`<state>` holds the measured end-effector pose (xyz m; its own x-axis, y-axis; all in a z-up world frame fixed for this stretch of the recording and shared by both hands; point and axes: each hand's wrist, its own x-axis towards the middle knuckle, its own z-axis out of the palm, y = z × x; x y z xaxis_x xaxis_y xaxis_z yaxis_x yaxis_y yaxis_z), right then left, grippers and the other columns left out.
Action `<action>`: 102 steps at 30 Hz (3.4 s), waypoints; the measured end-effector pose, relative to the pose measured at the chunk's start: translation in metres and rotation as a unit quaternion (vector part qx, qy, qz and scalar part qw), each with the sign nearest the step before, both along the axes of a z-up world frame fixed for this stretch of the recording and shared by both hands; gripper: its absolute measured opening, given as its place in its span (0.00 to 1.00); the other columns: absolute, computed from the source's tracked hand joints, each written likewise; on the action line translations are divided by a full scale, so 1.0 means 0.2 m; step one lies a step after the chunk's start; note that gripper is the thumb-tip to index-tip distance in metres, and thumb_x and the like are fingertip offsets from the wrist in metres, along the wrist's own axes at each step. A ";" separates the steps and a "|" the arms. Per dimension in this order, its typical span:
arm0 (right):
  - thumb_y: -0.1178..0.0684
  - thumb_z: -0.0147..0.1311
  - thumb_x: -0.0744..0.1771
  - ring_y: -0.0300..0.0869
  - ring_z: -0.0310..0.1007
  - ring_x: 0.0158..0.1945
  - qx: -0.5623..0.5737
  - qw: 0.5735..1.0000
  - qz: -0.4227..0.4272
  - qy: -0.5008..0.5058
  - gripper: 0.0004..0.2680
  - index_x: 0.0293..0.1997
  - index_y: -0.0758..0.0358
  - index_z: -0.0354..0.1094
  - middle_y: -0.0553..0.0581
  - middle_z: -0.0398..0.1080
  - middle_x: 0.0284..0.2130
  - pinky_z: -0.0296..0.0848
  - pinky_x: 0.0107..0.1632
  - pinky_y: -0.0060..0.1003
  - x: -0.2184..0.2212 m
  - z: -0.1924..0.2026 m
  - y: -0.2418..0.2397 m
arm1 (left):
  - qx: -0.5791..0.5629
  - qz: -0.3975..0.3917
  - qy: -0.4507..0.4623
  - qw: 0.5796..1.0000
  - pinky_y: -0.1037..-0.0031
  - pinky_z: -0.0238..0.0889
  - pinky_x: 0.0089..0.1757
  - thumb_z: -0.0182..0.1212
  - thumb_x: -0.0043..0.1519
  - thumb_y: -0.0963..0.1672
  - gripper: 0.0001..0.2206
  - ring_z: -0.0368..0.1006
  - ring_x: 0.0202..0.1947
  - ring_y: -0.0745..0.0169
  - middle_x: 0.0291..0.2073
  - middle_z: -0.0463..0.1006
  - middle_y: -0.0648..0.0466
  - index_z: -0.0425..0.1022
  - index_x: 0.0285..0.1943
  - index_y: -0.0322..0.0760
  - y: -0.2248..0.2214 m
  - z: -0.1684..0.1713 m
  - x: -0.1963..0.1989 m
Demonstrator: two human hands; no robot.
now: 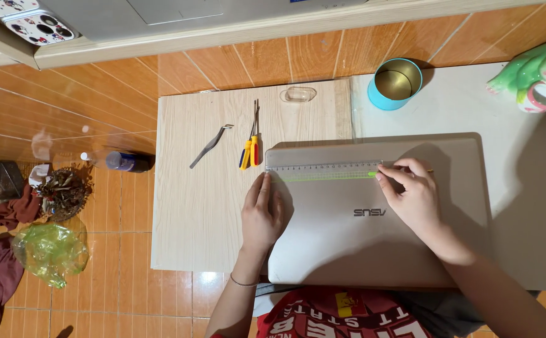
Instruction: The recorder measures the dimensions of a laptop lid using a ruler and markings.
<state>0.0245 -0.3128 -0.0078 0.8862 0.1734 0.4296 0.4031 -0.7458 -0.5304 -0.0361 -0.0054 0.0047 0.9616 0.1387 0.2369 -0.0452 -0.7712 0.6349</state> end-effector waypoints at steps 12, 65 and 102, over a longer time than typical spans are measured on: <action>0.56 0.65 0.67 0.43 0.70 0.39 0.002 1.000 -0.015 0.008 0.05 0.45 0.62 0.79 0.52 0.72 0.38 0.70 0.41 0.38 -0.02 0.01 0.02 | 0.007 0.001 -0.027 1.000 0.61 0.76 0.48 0.57 0.64 0.39 0.18 0.79 0.50 0.36 0.57 0.75 0.30 0.73 0.61 0.18 0.00 -0.02 0.00; 0.50 0.64 0.67 0.46 0.61 0.21 -0.088 0.995 -0.043 -0.022 0.07 0.48 0.56 0.80 0.53 0.60 0.19 0.67 0.36 0.42 0.05 -0.04 0.02 | 0.073 -0.001 0.015 0.997 0.63 0.75 0.40 0.55 0.66 0.42 0.22 0.77 0.46 0.42 0.51 0.73 0.36 0.67 0.68 0.22 0.00 0.00 0.10; 0.47 0.64 0.67 0.46 0.63 0.20 -0.085 0.994 -0.063 -0.007 0.08 0.48 0.52 0.81 0.53 0.63 0.18 0.67 0.31 0.42 0.05 -0.03 0.02 | 0.055 0.023 0.105 0.993 0.69 0.78 0.47 0.62 0.65 0.41 0.12 0.81 0.42 0.54 0.47 0.80 0.44 0.75 0.56 0.32 0.44 -0.12 0.38</action>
